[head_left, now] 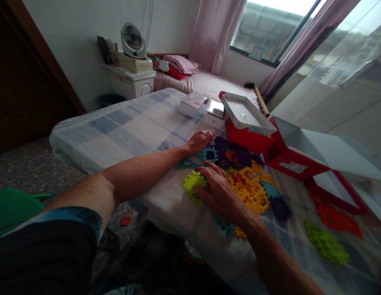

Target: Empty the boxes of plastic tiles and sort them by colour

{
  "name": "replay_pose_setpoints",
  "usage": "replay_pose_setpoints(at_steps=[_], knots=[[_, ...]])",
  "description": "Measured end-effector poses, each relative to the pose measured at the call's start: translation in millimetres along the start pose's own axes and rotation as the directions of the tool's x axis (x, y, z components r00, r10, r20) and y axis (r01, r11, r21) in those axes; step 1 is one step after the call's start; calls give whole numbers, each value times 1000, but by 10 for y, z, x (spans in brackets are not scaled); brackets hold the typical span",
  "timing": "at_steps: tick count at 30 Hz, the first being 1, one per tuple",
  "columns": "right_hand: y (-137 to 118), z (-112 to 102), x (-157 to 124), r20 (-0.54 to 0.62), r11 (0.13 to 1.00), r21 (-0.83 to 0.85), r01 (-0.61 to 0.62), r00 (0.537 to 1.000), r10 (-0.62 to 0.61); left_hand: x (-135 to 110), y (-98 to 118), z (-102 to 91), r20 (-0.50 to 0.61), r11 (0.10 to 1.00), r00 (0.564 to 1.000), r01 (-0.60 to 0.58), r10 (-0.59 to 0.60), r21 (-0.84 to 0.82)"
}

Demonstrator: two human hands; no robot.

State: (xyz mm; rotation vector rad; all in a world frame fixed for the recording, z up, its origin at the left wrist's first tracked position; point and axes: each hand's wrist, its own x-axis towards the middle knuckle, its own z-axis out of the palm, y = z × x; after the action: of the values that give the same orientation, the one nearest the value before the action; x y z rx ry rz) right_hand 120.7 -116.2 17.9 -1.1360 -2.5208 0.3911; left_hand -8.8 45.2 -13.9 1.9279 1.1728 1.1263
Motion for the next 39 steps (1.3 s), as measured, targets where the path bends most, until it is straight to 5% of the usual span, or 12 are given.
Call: replay_pose_setpoints(at_steps=[5, 13, 18, 23, 27, 30, 32, 34, 39], knots=[[-17, -18, -16, 23, 998, -54, 30, 999, -29, -10, 23, -13, 3, 1000, 1000, 3, -3, 14], [-39, -34, -25, -13, 992, 95, 80, 997, -80, -27, 30, -13, 1, 1000, 1000, -16, 16, -13], [-9, 2, 10, -157, 939, 339, -63, 980, 122, -14, 33, -17, 12, 1000, 1000, -1, 1, -3], [67, -334, -21, -299, 782, 606, -149, 868, 397, -27, -4, -18, 28, 1000, 1000, 5, -5, -7], [371, -884, -434, -461, 838, 512, -187, 764, 452, -38, -18, -44, 50, 1000, 999, 17, -17, -3], [732, -1189, -1031, -596, 830, 395, -394, 578, 557, -19, -15, -73, 88, 999, 995, 47, -48, 14], [970, -1286, -1464, -650, 739, 338, -582, 423, 631, -15, -7, -84, 103, 997, 993, 62, -65, 35], [1169, -1315, -1837, -646, 632, 317, -707, 327, 689, -19, -2, -90, 102, 994, 990, 88, -94, 57], [1414, -1267, -2358, -577, 508, 329, -796, 257, 775, -19, -32, -96, 108, 995, 989, 93, -97, 45]])
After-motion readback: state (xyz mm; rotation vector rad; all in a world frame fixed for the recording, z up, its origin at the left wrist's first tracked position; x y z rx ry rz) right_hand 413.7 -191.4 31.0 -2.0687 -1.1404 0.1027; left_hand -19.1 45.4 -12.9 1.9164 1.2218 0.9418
